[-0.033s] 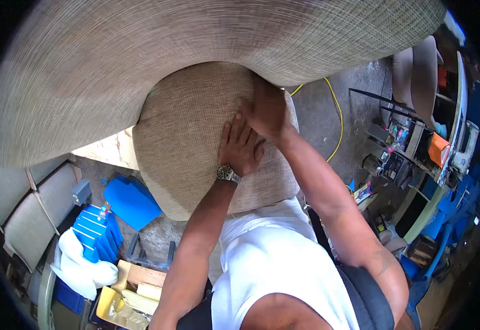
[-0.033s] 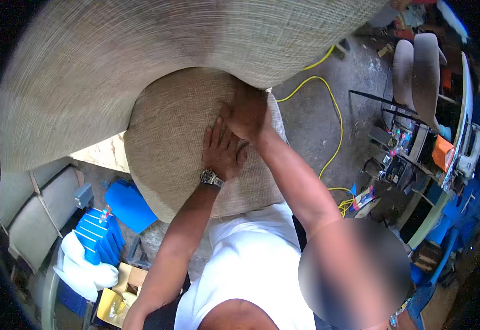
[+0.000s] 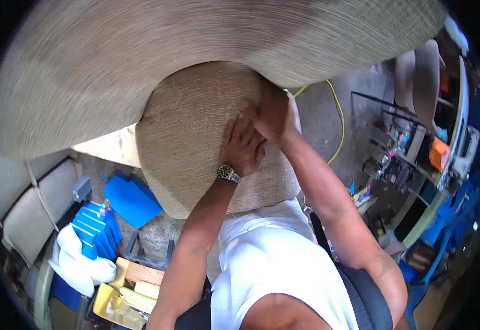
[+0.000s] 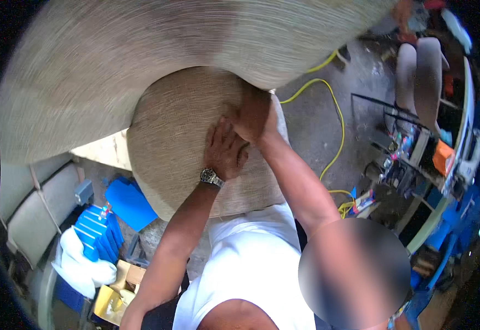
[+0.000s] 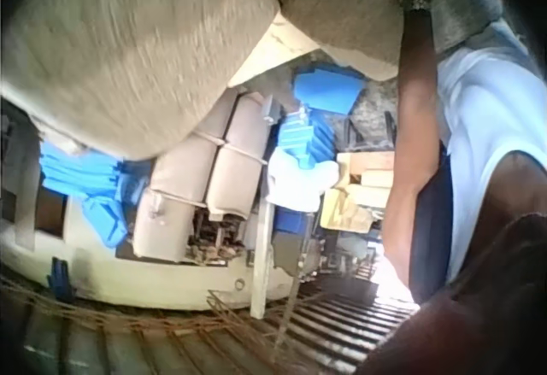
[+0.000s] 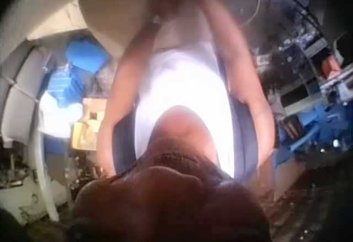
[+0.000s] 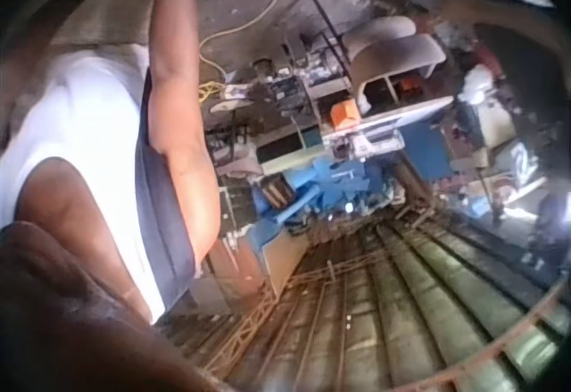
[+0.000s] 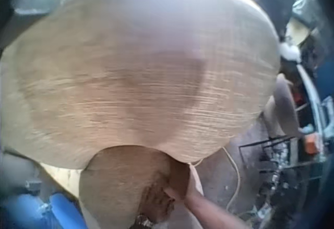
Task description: Upholster a chair by attaching fabric and padding to the frame using a staple gun and scissors.
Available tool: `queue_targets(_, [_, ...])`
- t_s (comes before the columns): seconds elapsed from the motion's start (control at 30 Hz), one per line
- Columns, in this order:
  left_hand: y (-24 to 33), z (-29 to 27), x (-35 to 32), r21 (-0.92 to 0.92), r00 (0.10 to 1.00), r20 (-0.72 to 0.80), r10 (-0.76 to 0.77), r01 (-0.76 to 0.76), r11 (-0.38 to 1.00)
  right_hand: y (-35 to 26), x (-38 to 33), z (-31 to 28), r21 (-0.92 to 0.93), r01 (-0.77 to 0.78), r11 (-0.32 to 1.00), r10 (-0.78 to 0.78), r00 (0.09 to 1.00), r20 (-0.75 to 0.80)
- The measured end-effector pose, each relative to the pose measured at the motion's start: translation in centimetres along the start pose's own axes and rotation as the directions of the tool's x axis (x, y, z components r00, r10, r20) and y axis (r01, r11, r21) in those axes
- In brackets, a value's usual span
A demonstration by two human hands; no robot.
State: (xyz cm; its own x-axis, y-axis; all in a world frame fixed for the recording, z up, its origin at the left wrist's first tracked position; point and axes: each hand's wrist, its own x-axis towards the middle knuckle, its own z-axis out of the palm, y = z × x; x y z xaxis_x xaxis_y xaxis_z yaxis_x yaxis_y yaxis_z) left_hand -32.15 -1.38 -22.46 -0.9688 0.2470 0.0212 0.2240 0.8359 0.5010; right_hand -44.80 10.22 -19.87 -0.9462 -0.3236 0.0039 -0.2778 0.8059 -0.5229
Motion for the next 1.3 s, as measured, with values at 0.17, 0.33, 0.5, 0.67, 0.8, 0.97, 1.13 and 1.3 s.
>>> queue_targets(0.17, [-4.1, -2.0, 4.2, -0.227, 0.969, -0.135, 0.208, -0.234, 0.945, 1.3, -1.5, 0.4, -0.070, -0.077, 0.995, 0.079, 0.997, 0.022])
queue_targets(0.33, [-10.8, -5.4, 10.7, -0.140, 0.834, -0.482, 0.267, -0.375, 0.917, 1.4, -2.4, 2.0, -0.089, 0.022, 0.996, -0.024, 1.000, -0.019])
queue_targets(0.5, [-17.8, -6.4, 7.2, -0.019, 0.968, -0.228, -0.106, 0.104, 0.994, 1.7, -1.5, 0.5, 0.010, 0.070, 0.998, -0.070, 0.998, 0.002])
queue_targets(0.67, [-14.0, -7.9, -2.9, 0.270, 0.799, -0.386, -0.461, 0.576, 0.772, 0.8, -1.2, -0.1, -0.070, -0.001, 0.998, 0.005, 0.999, 0.052])
queue_targets(0.8, [-13.0, -8.9, -8.4, 0.328, 0.765, -0.274, -0.582, 0.644, 0.691, -0.9, -1.3, 0.7, -0.141, 0.156, 0.978, -0.160, 0.987, -0.012])
queue_targets(0.97, [-13.1, -8.7, -10.2, 0.092, 0.740, -0.346, -0.577, 0.639, 0.764, -9.6, 7.2, 7.2, 0.060, 0.489, 0.870, -0.492, 0.867, 0.077])
queue_targets(1.13, [-15.7, -7.6, -11.5, -0.141, 0.748, -0.460, -0.479, 0.471, 0.871, -15.6, 6.1, 10.8, -0.052, 0.519, 0.853, -0.514, 0.853, 0.090])
queue_targets(1.3, [-16.1, -8.2, -12.1, -0.836, 0.484, -0.402, -0.777, 0.151, 0.527, -20.0, -0.3, 14.3, 0.047, 0.544, 0.838, -0.545, 0.830, 0.115])
